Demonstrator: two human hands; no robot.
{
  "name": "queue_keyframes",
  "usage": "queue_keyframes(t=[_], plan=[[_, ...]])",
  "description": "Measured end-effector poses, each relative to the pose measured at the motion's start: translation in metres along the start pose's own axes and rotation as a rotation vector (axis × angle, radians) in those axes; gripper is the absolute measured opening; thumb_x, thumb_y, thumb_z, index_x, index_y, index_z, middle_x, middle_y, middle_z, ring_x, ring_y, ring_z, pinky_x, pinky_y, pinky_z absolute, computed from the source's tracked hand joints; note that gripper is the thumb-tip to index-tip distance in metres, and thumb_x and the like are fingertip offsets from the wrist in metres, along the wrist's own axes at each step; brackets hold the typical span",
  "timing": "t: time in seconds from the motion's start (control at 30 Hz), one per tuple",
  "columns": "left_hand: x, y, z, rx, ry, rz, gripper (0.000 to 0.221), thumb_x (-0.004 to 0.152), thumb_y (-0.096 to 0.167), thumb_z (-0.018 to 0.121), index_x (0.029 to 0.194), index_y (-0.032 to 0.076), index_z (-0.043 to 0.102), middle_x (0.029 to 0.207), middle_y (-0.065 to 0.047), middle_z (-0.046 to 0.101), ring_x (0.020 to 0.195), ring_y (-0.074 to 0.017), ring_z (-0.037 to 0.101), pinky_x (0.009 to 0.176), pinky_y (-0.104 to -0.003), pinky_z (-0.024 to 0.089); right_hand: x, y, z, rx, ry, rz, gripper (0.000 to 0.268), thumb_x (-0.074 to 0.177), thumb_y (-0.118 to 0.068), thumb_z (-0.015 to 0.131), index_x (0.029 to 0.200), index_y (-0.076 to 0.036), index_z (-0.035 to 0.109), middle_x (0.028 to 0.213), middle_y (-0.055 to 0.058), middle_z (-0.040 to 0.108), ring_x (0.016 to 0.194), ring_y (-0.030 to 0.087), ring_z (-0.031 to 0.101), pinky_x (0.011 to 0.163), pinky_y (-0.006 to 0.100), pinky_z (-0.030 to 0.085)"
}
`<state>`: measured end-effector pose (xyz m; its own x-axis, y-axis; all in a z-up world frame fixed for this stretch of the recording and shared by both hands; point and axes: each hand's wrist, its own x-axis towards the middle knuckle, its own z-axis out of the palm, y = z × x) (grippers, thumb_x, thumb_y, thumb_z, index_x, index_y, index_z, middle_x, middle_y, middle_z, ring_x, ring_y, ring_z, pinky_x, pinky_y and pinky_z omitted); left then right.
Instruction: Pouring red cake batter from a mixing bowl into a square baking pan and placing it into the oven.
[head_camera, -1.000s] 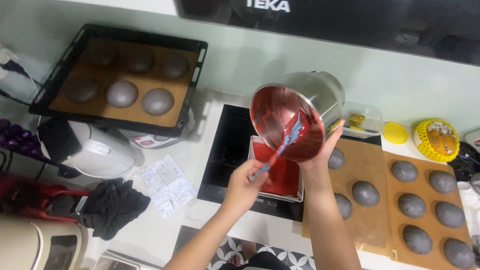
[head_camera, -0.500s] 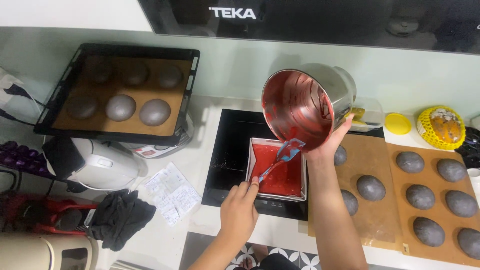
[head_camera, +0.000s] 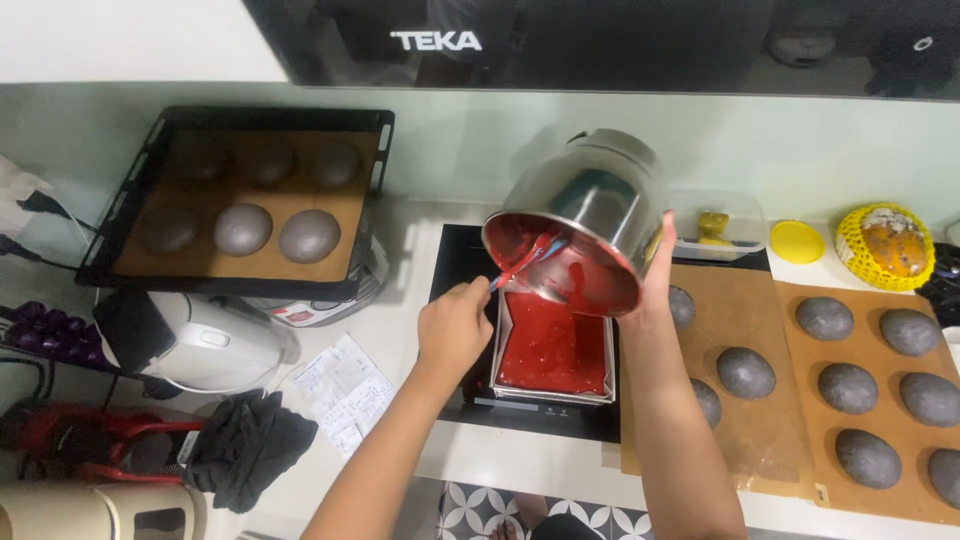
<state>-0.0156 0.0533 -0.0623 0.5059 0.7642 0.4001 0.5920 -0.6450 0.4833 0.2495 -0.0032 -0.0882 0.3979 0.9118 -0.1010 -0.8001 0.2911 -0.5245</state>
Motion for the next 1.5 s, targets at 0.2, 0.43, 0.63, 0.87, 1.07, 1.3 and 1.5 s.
queue_keyframes(t=[0.2, 0.43, 0.63, 0.87, 1.07, 1.3, 1.5], plan=[[-0.012, -0.017, 0.016, -0.417, -0.311, -0.327, 0.011, 0.092, 0.010, 0.069, 0.087, 0.004, 0.062, 0.068, -0.010, 0.064, 0.063, -0.0224, 0.058, 0.057, -0.035, 0.045, 0.010, 0.003, -0.002, -0.049, -0.001, -0.014, 0.076, 0.096, -0.069, 0.046, 0.142, -0.009, 0.059, 0.133, 0.011, 0.067, 0.119, 0.028, 0.064, 0.106, 0.044, 0.053], [-0.043, -0.045, 0.043, -0.879, -0.395, -0.354, 0.013, 0.095, -0.001, 0.064, 0.082, 0.000, 0.060, 0.069, 0.000, 0.060, 0.064, -0.0054, 0.053, 0.058, -0.024, 0.042, 0.017, 0.006, -0.004, 0.048, 0.022, -0.006, 0.069, 0.098, -0.068, 0.044, 0.136, -0.014, 0.062, 0.126, 0.009, 0.069, 0.114, 0.027, 0.065, 0.099, 0.045, 0.052], [-0.063, -0.038, 0.032, -0.873, -0.421, -0.428, 0.011, 0.095, 0.001, 0.065, 0.085, 0.001, 0.063, 0.071, 0.000, 0.062, 0.064, -0.0050, 0.052, 0.058, -0.023, 0.041, 0.025, 0.007, -0.014, 0.109, -0.007, -0.155, 0.068, 0.101, -0.067, 0.046, 0.144, -0.016, 0.057, 0.141, 0.006, 0.063, 0.133, 0.027, 0.058, 0.116, 0.045, 0.049], [-0.068, -0.011, 0.017, -0.151, -0.244, -0.162, 0.003, 0.088, 0.009, 0.069, 0.091, 0.009, 0.069, 0.079, -0.010, 0.069, 0.068, -0.0265, 0.064, 0.057, -0.039, 0.048, 0.035, 0.002, -0.050, 0.126, -0.079, -0.213, 0.077, 0.099, -0.072, 0.037, 0.144, -0.012, 0.056, 0.141, 0.008, 0.062, 0.130, 0.029, 0.059, 0.114, 0.049, 0.050], [-0.049, 0.013, -0.004, 0.117, -0.212, 0.071, 0.027, 0.070, 0.001, 0.069, 0.096, 0.010, 0.071, 0.081, -0.009, 0.069, 0.070, -0.0296, 0.069, 0.059, -0.042, 0.054, 0.020, 0.013, -0.063, -0.134, 0.079, -0.309, 0.077, 0.101, -0.068, 0.025, 0.141, -0.010, 0.058, 0.131, 0.012, 0.066, 0.118, 0.028, 0.065, 0.095, 0.045, 0.055], [-0.041, 0.040, -0.047, 0.124, -0.143, 0.100, 0.038, 0.068, -0.002, 0.069, 0.105, 0.008, 0.072, 0.083, -0.009, 0.069, 0.069, -0.0294, 0.068, 0.058, -0.042, 0.054, 0.030, 0.030, -0.087, 0.009, -0.012, -0.274, 0.074, 0.110, -0.064, 0.021, 0.146, -0.009, 0.054, 0.137, 0.012, 0.062, 0.126, 0.028, 0.063, 0.108, 0.045, 0.056], [-0.059, 0.036, 0.015, -0.107, -0.128, 0.014, 0.031, 0.085, -0.006, 0.061, 0.114, 0.002, 0.066, 0.099, -0.017, 0.065, 0.090, -0.0378, 0.066, 0.078, -0.047, 0.054, 0.002, 0.034, -0.009, 0.131, -0.018, -0.336, 0.075, 0.101, -0.066, 0.026, 0.144, -0.012, 0.055, 0.144, 0.008, 0.058, 0.134, 0.027, 0.057, 0.115, 0.044, 0.051]])
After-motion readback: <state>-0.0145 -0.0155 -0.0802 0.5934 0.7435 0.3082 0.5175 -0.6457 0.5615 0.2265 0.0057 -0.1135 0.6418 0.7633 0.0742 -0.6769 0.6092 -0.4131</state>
